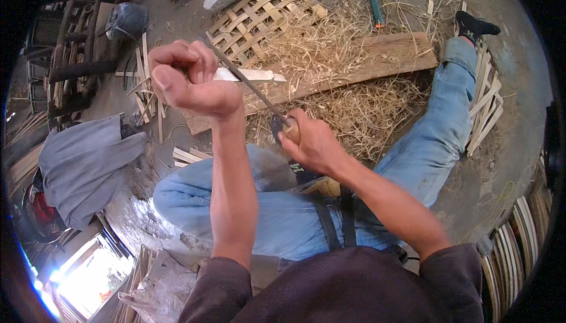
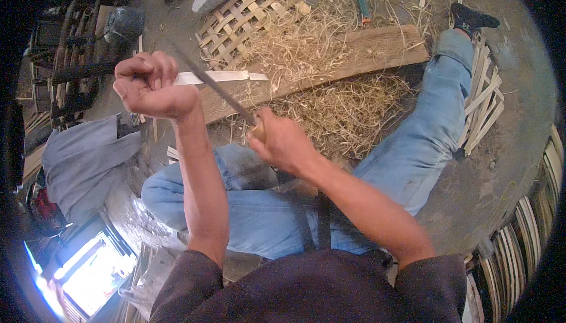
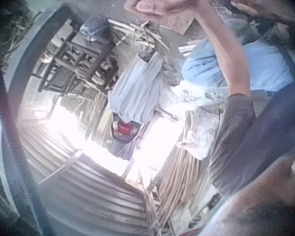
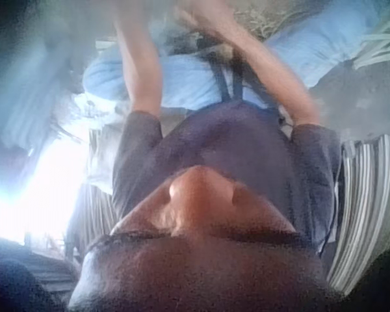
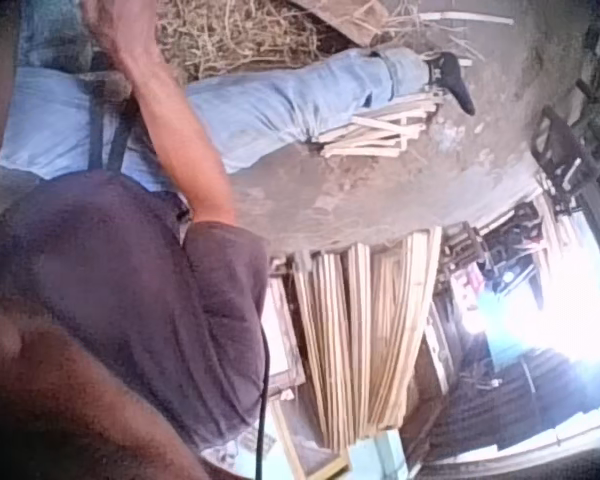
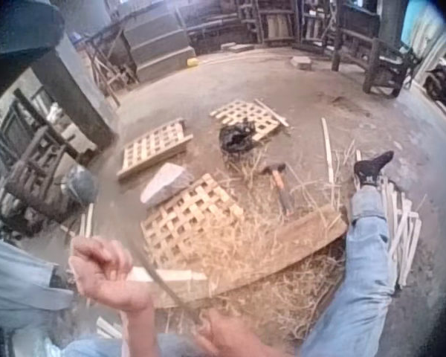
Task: The person sits on the floor and uses a knife to shave thin strips from a wooden stick, repeatedly turning the stick and removing shavings. The person occasionally places the shaved stick aside and picks up another piece to continue shaving.
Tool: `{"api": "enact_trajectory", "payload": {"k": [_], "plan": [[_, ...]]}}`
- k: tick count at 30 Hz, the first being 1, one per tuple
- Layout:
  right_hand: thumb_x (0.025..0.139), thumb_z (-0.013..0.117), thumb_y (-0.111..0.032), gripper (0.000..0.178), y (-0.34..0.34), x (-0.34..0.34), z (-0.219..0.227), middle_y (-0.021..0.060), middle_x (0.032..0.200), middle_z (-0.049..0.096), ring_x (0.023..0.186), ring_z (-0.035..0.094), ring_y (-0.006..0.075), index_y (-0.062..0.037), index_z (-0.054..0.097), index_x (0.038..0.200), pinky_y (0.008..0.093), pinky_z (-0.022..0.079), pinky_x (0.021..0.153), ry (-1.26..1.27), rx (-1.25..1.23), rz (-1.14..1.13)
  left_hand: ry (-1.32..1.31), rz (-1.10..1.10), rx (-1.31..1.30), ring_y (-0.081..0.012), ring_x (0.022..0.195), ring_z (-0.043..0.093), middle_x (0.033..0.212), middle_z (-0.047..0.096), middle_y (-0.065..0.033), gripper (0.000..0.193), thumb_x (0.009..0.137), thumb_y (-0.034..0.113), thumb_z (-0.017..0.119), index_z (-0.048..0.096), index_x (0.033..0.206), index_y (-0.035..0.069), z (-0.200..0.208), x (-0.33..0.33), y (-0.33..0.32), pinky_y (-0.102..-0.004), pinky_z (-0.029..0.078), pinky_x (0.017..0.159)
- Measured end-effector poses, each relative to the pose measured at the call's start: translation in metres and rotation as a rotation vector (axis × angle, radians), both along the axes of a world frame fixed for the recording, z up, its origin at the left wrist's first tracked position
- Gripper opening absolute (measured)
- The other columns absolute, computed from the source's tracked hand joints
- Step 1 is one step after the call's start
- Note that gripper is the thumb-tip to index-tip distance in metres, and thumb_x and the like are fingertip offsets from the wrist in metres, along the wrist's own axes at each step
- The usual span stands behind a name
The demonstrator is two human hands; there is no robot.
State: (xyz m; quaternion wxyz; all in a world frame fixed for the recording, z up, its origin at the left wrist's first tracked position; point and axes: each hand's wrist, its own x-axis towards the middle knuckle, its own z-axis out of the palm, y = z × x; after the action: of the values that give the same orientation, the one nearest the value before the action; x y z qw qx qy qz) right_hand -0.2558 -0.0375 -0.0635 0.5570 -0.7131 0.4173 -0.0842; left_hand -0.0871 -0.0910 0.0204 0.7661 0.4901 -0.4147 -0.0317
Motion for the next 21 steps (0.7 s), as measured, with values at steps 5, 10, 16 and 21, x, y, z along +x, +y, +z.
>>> {"api": "enact_trajectory", "payload": {"k": [5,10,16,21], "plan": [[0.085,0.061,-0.024,0.039,-0.02,0.001,-0.021,0.0294,0.08,0.063,0.078,0.062,0.0455,0.0082,0.051,0.103,0.0489,0.05,0.07,0.04,-0.111,0.016,-0.033,-0.026,0.014,-0.0065,0.042,0.025,0.059,0.032,-0.0011,0.054,0.094,0.053,0.037,0.039,0.071,0.004,0.003,-0.002,-0.005,-0.0214,0.017,0.04],[0.083,0.062,-0.024,0.039,-0.007,0.003,-0.012,0.0297,0.08,0.063,0.079,0.063,0.0456,0.0071,0.052,0.103,0.0493,0.05,0.071,0.129,-0.007,-0.004,-0.074,0.006,0.068,-0.0052,0.043,0.026,0.057,0.031,0.0014,0.059,0.093,0.059,0.037,0.041,0.074,0.004,0.002,-0.012,0.001,-0.0206,0.017,0.04],[0.082,0.064,-0.022,0.04,-0.006,0.002,0.005,0.0285,0.08,0.063,0.076,0.063,0.046,0.0076,0.051,0.106,0.0479,0.051,0.069,-0.067,-0.056,-0.037,-0.129,-0.008,0.064,-0.0072,0.043,0.028,0.064,0.032,-0.001,0.057,0.094,0.059,0.037,0.043,0.076,0.005,0.003,-0.008,-0.007,-0.0227,0.019,0.039],[0.081,0.062,-0.024,0.032,-0.004,0.001,-0.017,0.0293,0.079,0.062,0.077,0.063,0.0446,0.0053,0.054,0.093,0.051,0.051,0.072,0.047,-0.087,-0.012,-0.195,-0.056,0.056,-0.0054,0.044,0.028,0.059,0.033,0.0,0.059,0.093,0.059,0.039,0.04,0.072,0.003,0.002,-0.014,-0.003,-0.0219,0.017,0.039]]}}
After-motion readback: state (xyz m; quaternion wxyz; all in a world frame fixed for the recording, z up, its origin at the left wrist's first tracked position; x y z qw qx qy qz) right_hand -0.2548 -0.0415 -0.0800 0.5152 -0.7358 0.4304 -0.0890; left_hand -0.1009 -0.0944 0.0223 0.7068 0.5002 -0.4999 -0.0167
